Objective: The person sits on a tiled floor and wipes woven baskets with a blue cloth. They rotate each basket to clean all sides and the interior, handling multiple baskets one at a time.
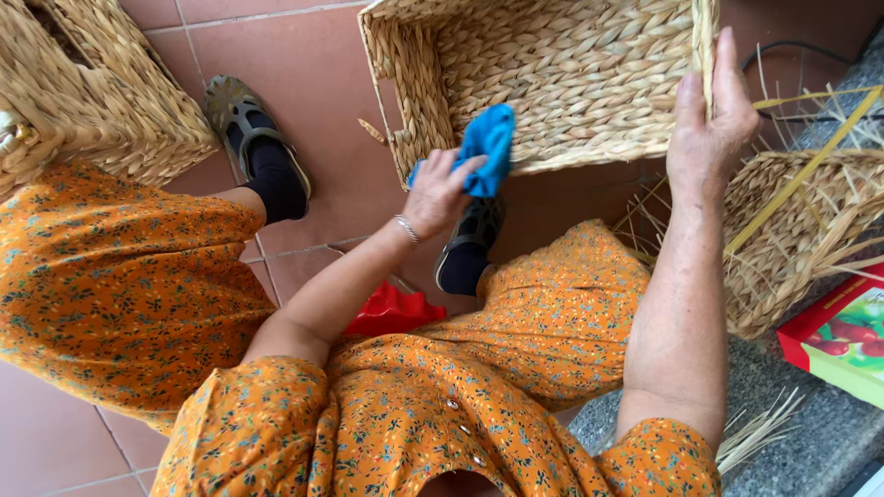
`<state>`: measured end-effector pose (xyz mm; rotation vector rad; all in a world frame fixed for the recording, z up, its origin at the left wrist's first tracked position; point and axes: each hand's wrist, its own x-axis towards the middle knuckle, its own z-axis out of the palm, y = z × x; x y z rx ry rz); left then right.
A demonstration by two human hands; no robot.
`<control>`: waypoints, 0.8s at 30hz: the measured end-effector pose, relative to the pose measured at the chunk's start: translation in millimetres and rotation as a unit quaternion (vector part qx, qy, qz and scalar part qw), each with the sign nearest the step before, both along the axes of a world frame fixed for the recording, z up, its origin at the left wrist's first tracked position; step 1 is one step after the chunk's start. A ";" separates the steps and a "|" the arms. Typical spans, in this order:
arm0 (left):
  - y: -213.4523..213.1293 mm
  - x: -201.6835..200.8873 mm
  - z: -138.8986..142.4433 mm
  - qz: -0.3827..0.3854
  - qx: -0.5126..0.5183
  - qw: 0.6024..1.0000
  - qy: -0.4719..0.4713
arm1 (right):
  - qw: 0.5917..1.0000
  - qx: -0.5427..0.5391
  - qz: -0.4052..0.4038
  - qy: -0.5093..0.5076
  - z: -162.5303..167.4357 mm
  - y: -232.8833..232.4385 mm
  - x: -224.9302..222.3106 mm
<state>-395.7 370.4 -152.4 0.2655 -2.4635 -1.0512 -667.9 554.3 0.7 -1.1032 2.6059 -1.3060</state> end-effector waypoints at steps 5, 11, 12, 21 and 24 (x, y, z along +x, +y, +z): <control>-22.0 39.2 -38.9 0.022 0.007 0.999 -0.034 | 0.999 0.035 -0.026 -0.011 0.5 -2.7 4.5; -43.9 55.6 -44.6 0.100 0.078 0.991 -0.054 | 0.995 0.024 0.055 0.085 -4.3 -4.1 -1.8; -50.5 51.2 -42.7 0.152 0.142 0.978 -0.035 | 0.994 0.026 0.056 0.091 -7.2 -3.6 -3.4; -166.4 -48.3 -19.7 0.374 0.281 0.883 0.028 | 0.996 0.022 0.049 0.065 -25.3 11.3 -16.3; -163.3 -64.1 -21.4 0.331 0.187 0.925 -0.018 | 0.999 0.020 0.035 0.037 -23.8 13.2 -14.8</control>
